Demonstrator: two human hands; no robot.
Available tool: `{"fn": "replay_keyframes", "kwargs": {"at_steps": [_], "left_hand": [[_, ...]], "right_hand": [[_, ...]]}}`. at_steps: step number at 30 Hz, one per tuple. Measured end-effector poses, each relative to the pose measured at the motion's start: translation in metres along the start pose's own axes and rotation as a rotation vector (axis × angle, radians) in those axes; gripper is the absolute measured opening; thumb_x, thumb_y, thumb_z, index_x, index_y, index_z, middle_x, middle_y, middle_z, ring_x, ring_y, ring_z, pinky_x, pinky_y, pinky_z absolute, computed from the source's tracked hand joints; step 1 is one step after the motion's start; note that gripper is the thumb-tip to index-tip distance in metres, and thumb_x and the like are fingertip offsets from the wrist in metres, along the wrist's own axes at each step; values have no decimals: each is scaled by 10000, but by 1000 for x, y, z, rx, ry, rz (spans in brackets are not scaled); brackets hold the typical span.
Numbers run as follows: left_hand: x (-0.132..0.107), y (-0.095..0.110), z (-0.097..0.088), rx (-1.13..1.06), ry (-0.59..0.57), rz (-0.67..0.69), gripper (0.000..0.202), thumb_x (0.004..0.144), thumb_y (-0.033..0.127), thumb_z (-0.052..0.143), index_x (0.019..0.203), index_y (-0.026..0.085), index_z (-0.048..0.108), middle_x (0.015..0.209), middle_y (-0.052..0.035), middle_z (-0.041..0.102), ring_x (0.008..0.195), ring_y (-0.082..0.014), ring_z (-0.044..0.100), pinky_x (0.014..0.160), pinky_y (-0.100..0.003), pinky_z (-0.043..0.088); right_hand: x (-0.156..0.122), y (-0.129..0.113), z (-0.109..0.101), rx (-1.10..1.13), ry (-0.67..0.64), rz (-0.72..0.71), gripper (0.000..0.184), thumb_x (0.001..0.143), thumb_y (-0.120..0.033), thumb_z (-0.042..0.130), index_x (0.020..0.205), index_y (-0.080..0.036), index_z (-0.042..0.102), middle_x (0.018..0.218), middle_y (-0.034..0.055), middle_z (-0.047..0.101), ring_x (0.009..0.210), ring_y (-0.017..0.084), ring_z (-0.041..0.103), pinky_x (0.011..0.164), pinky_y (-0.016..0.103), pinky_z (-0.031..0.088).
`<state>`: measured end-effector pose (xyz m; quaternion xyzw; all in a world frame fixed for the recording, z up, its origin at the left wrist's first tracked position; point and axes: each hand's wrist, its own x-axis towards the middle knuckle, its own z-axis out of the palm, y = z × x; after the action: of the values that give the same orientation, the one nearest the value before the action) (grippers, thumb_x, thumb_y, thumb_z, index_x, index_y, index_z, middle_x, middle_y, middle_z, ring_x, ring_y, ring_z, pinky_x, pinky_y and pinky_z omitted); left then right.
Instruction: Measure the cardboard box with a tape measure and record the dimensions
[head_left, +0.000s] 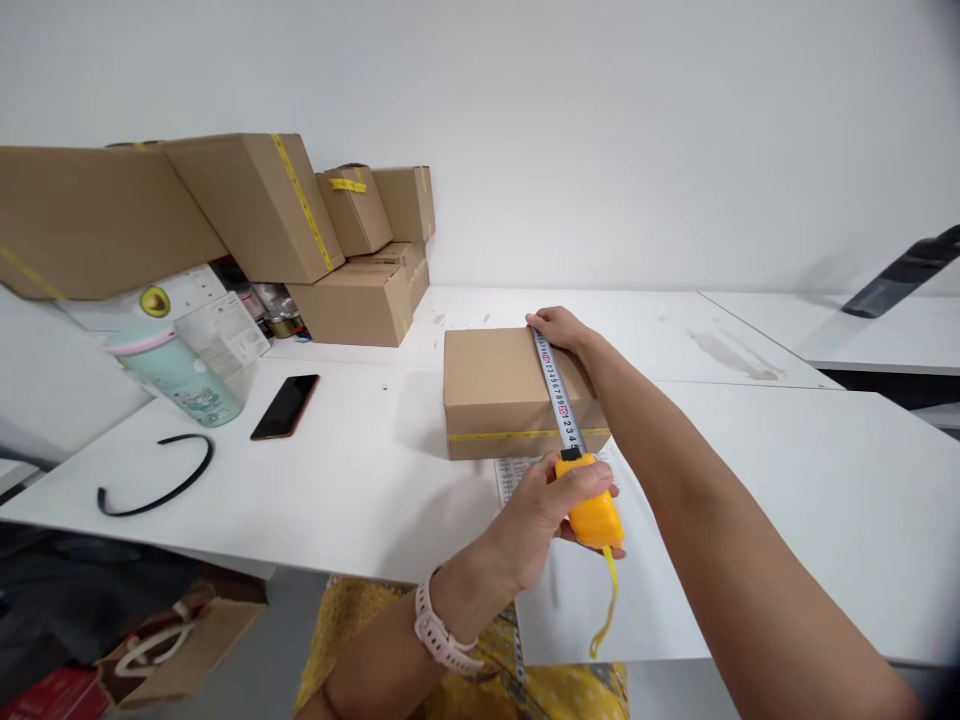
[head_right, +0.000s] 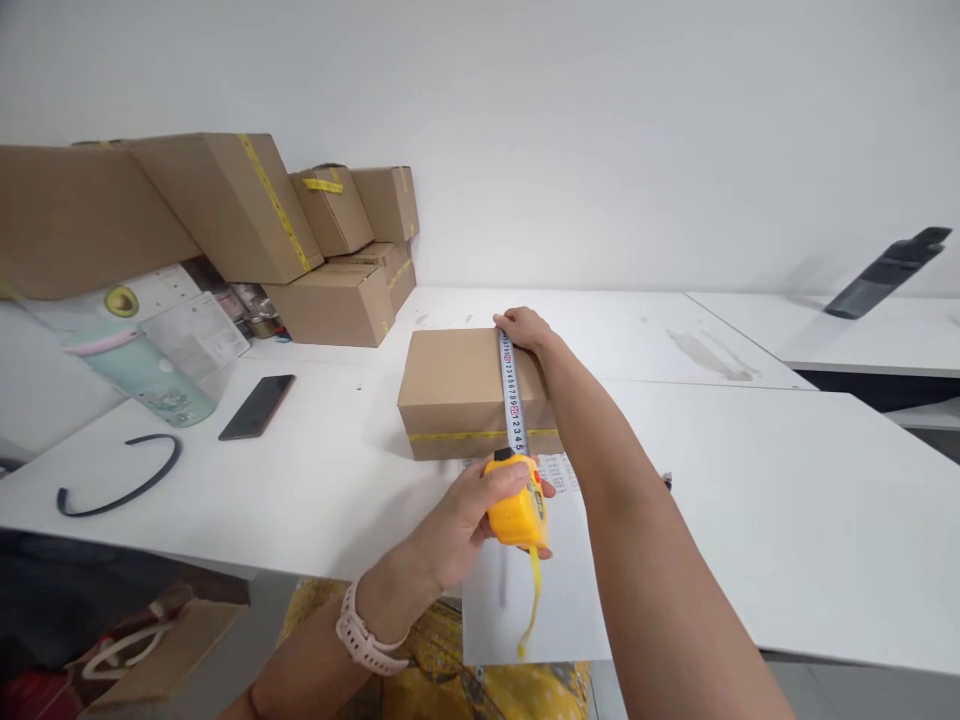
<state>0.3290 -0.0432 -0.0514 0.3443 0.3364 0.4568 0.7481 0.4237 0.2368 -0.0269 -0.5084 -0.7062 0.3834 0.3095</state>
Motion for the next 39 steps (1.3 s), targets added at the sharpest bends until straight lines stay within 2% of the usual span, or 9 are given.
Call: {"fn": "replay_keyframes", "kwargs": {"at_steps": [7, 13, 17, 21, 24, 26, 28, 33, 39], "left_hand": [[0, -13, 17, -71, 30, -73, 672, 560, 643, 900, 960, 231, 551, 987, -34, 595, 694, -141, 630, 601, -335, 597], [5, -14, 18, -87, 31, -79, 648, 569, 632, 892, 954, 237, 553, 976, -34, 580, 731, -154, 616, 585, -322, 586], [-1, -10, 14, -70, 19, -65, 634, 600, 631, 883, 968, 224, 565, 969, -34, 586, 706, -149, 606, 588, -323, 582], [-35, -2, -9, 45, 53, 82, 573, 701, 510, 887, 1097, 205, 606, 972, -24, 594, 759, -130, 578, 681, -280, 565], [-59, 0, -43, 224, 260, 260, 651, 744, 480, 874, 1267, 234, 575, 938, -6, 601, 791, -143, 581, 707, -260, 542], [-64, 0, -70, 325, 448, 360, 658, 762, 489, 853, 1299, 245, 560, 927, -1, 602, 803, -153, 582, 697, -254, 530], [-60, 0, -93, 375, 535, 393, 617, 760, 494, 843, 1254, 232, 582, 920, 3, 597, 806, -155, 579, 685, -247, 518], [-40, 20, -125, 363, 386, 331, 635, 695, 493, 881, 1198, 208, 618, 952, -5, 600, 798, -152, 585, 680, -264, 545], [-19, 87, -121, 379, 295, 436, 580, 675, 539, 869, 1086, 189, 655, 1017, -46, 623, 770, -181, 628, 614, -334, 603]], "right_hand": [[-8, 3, 3, -69, 6, 4, 348, 818, -461, 779, 692, -242, 539, 626, -12, 502, 707, 174, 435, 722, 361, 369], [-27, 5, -2, 31, -28, 90, 325, 835, -545, 780, 895, -261, 632, 706, 4, 616, 769, 191, 502, 775, 385, 435], [-41, 6, -7, 116, -11, -25, 439, 865, -699, 683, 1033, -294, 654, 829, 26, 702, 856, 219, 581, 808, 394, 498], [-41, 8, -34, 175, 232, -172, 596, 878, -827, 526, 1045, -274, 673, 925, 74, 727, 955, 247, 662, 826, 381, 542], [-60, 27, -62, 93, 435, -138, 702, 873, -868, 460, 1017, -221, 691, 863, 96, 711, 875, 241, 681, 799, 374, 552], [-87, 46, -74, -39, 445, -77, 760, 884, -883, 391, 1039, -210, 708, 788, 89, 690, 773, 232, 663, 761, 383, 549], [-119, 63, -74, -135, 312, -31, 805, 904, -877, 333, 1196, -221, 699, 795, 81, 698, 745, 230, 653, 771, 395, 553], [-160, 64, -55, -179, 90, -77, 752, 904, -810, 483, 1484, -339, 563, 1166, 86, 728, 915, 249, 669, 824, 396, 561], [-114, 25, -64, -313, 291, -157, 557, 893, -738, 559, 1045, -243, 761, 968, 102, 714, 878, 272, 630, 741, 398, 510]]}}
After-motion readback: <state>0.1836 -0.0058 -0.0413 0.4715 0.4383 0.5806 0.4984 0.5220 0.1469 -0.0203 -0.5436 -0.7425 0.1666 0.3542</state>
